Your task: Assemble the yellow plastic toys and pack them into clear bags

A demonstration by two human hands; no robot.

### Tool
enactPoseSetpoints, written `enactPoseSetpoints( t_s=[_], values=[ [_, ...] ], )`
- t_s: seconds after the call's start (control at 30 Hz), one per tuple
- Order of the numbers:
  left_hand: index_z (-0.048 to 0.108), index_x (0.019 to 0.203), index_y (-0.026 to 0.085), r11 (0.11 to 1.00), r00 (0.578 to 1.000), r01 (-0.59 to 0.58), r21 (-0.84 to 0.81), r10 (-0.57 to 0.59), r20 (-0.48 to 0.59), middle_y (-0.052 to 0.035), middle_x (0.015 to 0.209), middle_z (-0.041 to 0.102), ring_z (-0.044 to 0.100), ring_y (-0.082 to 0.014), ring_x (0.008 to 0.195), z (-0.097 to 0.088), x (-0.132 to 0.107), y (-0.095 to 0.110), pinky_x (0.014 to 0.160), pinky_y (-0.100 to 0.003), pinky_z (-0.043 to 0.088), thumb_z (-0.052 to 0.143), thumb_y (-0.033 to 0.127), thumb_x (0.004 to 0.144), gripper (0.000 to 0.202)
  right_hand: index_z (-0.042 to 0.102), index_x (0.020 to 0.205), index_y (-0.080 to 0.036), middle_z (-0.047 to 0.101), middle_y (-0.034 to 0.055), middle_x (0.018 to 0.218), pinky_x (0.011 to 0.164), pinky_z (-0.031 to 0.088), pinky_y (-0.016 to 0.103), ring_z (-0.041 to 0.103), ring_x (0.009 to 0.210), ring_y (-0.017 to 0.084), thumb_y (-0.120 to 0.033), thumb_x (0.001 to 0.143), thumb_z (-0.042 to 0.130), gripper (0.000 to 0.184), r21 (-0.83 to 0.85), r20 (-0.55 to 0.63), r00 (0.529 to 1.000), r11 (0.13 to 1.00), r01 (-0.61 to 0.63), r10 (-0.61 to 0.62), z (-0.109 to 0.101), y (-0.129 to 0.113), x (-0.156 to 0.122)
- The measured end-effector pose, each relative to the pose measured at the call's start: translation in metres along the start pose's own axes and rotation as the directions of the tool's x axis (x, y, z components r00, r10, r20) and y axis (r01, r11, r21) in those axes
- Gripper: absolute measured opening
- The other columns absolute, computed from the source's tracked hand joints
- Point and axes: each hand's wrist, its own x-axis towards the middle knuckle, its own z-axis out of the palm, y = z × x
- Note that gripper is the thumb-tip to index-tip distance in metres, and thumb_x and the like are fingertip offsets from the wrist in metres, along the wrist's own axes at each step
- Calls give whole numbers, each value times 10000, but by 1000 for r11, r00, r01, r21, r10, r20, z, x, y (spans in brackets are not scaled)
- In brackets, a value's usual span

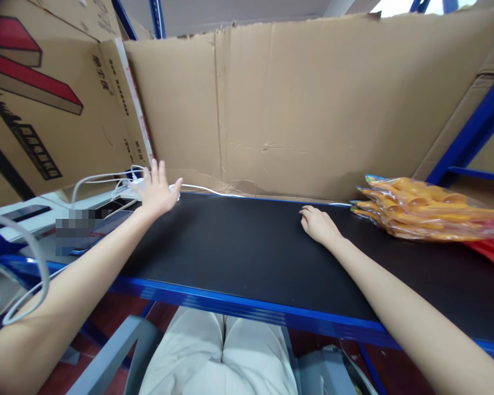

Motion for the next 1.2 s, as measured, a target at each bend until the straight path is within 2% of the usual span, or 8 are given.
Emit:
enactPoseSetpoints(
  t_s=[0.13,0.23,0.3,0.37,0.47,0.53,0.93,1.2],
  values=[
    [0,1433,211,985,984,-170,16,169,47,-59,1504,-52,-56,-335,1356,-6,-7,54,1033,-619,25,255,518,861,698,620,1013,-134,581,116,1129,896,445,360,550,1036,218,-197,843,323,347,7,33,999,1000,-22,22,-1,0,-1],
    [48,1431,232,948,942,-317,-37,319,102,-37,1506,-31,-49,-299,1365,13,-11,71,1052,-583,28,265,481,872,649,616,1019,-135,582,114,1125,896,444,358,555,1025,217,-208,850,319,349,23,67,997,999,-39,37,-1,0,-1],
    [95,1426,231,908,895,-411,-88,420,152,-38,1506,4,-19,-266,1371,34,-14,69,1064,-554,51,258,463,880,615,616,1020,-125,587,116,1115,898,444,354,559,1018,217,-215,853,313,358,44,95,994,997,-57,52,0,2,-1],
    [146,1418,210,856,822,-497,-142,517,239,-52,1505,38,10,-245,1374,56,-16,59,1074,-524,71,259,464,880,606,620,1015,-117,599,117,1092,894,447,350,567,1004,215,-218,853,313,361,78,124,990,994,-78,68,3,4,-1],
    [254,1386,189,861,677,-457,-224,500,540,-94,1483,162,131,-250,1362,78,-17,43,1052,-544,132,208,500,876,599,629,1010,-126,615,116,1077,891,453,351,577,997,214,-221,844,337,350,137,146,985,984,-112,92,7,9,-1],
    [297,1367,186,861,621,-444,-246,495,608,-102,1467,217,167,-240,1355,82,-15,36,1049,-550,123,215,505,869,597,631,1022,-123,614,120,1093,910,444,349,576,1011,215,-223,837,353,349,168,153,983,978,-126,100,10,13,-1],
    [299,1367,218,862,591,-437,-259,492,640,-88,1472,180,150,-251,1357,72,-15,38,1041,-559,126,254,479,862,570,644,1031,-149,619,110,1105,945,431,365,578,1039,212,-250,831,379,347,219,169,983,970,-103,66,10,19,-1],
    [302,1366,210,856,585,-447,-259,499,639,-89,1469,189,159,-248,1355,68,-16,38,1045,-555,125,257,474,865,568,621,1078,-98,587,143,1157,985,395,361,543,1094,223,-259,840,365,385,229,216,974,965,-124,74,4,15,-2]
  ],
)
